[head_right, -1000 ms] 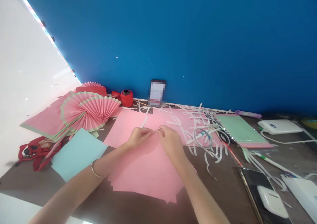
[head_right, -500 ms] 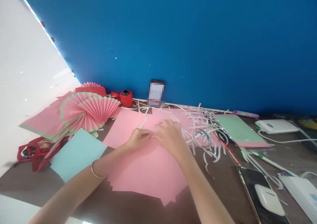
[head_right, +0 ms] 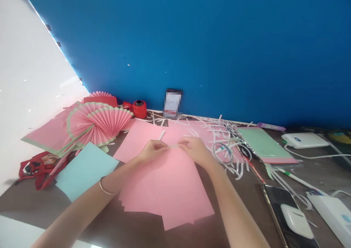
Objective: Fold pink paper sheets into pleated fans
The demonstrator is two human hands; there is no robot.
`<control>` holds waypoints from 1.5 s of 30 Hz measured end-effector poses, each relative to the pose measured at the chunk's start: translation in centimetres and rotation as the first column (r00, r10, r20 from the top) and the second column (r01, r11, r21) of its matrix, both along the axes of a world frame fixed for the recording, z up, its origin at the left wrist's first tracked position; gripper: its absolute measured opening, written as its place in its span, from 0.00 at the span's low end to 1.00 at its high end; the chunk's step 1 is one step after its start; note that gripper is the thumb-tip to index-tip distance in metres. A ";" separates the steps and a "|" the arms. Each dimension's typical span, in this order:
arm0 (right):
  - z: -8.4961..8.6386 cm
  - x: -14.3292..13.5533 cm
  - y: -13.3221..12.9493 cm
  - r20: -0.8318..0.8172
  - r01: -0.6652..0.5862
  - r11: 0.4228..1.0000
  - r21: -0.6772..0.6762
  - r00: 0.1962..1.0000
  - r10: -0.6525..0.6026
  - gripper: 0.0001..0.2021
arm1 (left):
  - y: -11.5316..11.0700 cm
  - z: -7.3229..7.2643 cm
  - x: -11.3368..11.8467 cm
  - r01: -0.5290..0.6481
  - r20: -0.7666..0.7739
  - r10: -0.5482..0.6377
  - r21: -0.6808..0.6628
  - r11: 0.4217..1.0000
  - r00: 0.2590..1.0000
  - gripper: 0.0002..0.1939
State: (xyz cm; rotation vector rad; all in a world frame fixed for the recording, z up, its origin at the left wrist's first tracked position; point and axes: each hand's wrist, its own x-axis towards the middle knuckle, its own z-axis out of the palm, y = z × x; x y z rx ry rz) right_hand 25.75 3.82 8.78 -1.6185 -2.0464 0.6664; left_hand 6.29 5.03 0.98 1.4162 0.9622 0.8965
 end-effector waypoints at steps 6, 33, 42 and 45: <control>-1.4 2.2 -0.6 -0.254 0.149 0.987 -0.063 0.954 -0.161 0.11 | 1.3 -0.3 -0.2 -0.216 0.178 0.222 -0.049 0.975 0.959 0.15; -2.9 1.3 -0.9 -0.078 0.049 0.999 0.005 0.996 -0.049 0.10 | 0.7 -0.8 -0.4 -0.253 -0.027 0.286 0.389 0.886 0.958 0.18; -3.4 1.4 1.2 0.223 -0.150 0.988 0.021 0.964 0.141 0.10 | -2.6 -0.4 1.1 0.462 -0.644 0.049 0.598 0.655 0.764 0.31; -3.3 1.4 1.9 0.287 -0.155 0.985 -0.076 0.943 0.170 0.10 | -2.7 -0.2 1.0 0.496 -0.702 0.067 0.564 0.660 0.709 0.30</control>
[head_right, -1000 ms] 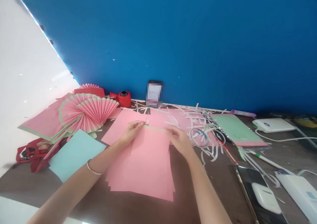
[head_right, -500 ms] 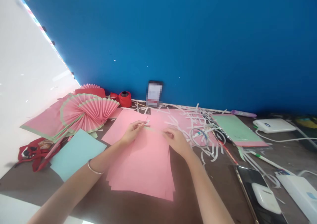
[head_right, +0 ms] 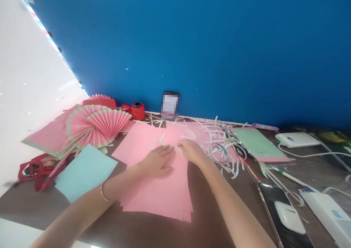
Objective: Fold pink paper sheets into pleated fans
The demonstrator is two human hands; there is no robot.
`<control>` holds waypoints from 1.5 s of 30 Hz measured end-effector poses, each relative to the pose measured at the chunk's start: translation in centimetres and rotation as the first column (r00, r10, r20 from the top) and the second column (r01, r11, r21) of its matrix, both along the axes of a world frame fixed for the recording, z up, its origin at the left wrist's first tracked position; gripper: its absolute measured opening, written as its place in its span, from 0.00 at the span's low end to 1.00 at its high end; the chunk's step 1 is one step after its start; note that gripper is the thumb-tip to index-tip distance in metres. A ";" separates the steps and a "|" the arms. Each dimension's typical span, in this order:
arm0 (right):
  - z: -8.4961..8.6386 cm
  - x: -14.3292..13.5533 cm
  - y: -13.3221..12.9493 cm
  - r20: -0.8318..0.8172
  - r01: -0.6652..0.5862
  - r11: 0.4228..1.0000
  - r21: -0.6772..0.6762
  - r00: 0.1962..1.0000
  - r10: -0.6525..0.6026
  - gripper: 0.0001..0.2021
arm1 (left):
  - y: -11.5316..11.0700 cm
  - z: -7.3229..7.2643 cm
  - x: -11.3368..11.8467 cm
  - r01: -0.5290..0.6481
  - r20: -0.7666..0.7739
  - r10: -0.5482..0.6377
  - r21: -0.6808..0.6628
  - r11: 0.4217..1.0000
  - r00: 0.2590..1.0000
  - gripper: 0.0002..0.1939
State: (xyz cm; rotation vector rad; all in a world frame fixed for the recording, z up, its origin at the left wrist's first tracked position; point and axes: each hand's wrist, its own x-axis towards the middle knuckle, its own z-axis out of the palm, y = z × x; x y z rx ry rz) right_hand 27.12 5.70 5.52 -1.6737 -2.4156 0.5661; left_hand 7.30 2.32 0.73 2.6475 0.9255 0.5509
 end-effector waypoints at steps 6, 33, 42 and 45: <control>0.8 -0.1 1.2 0.110 -0.001 0.989 -0.149 0.994 0.017 0.07 | 0.2 -0.3 -0.1 -0.018 -0.042 0.020 0.037 0.999 0.999 0.30; 2.0 -1.5 2.9 0.447 -0.044 0.965 -0.259 0.880 0.160 0.09 | 0.2 -0.1 -0.1 0.003 -0.058 0.000 0.054 0.999 0.998 0.30; 2.6 -2.5 1.9 0.509 -0.081 0.974 -0.212 0.842 0.181 0.10 | 0.2 -0.1 -0.2 0.010 -0.065 -0.006 0.070 0.998 0.998 0.30; 2.8 -2.6 1.2 0.506 -0.099 0.979 -0.178 0.844 0.177 0.12 | 0.2 0.1 -0.3 0.014 -0.074 -0.010 0.060 0.998 0.997 0.30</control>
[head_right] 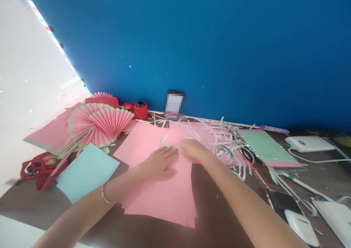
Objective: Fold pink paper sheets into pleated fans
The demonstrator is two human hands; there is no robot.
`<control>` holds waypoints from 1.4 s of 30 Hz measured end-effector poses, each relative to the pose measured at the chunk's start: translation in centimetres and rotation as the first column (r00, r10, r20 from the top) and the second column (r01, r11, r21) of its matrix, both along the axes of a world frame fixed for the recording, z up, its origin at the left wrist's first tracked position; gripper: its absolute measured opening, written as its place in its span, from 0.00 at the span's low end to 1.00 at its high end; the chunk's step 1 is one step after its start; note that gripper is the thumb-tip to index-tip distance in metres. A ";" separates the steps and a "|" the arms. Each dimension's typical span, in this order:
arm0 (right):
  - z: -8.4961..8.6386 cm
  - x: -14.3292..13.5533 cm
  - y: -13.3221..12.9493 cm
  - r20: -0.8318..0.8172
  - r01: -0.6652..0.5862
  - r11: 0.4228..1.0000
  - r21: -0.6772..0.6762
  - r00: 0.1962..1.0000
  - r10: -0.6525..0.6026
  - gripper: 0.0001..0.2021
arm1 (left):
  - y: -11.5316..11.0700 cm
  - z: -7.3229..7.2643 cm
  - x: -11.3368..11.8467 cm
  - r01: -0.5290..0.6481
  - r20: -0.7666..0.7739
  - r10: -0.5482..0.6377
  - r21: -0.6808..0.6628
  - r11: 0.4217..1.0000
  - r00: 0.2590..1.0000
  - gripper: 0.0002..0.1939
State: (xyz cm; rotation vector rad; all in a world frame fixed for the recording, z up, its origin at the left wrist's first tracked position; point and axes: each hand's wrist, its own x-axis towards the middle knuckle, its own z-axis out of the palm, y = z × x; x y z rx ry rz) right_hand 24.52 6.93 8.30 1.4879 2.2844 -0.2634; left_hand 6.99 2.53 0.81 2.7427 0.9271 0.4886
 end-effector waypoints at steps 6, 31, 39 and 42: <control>-1.7 0.7 -0.4 -0.051 0.062 0.996 0.057 0.997 -0.060 0.10 | -0.1 0.1 -0.1 0.001 -0.001 -0.001 0.005 1.000 1.000 0.30; -0.4 2.1 0.4 -0.155 0.151 0.988 -0.027 0.976 -0.154 0.06 | -0.1 0.1 -0.1 0.003 -0.005 -0.003 -0.018 1.000 1.000 0.30; -0.1 0.1 0.4 -0.030 0.068 0.996 0.055 0.997 -0.066 0.07 | -0.1 0.1 -0.1 0.000 0.000 0.000 -0.023 1.000 1.000 0.31; -0.2 1.2 0.6 -0.003 0.132 0.986 0.104 0.991 -0.133 0.06 | -0.1 0.1 -0.1 0.004 0.000 -0.004 -0.023 1.000 1.000 0.31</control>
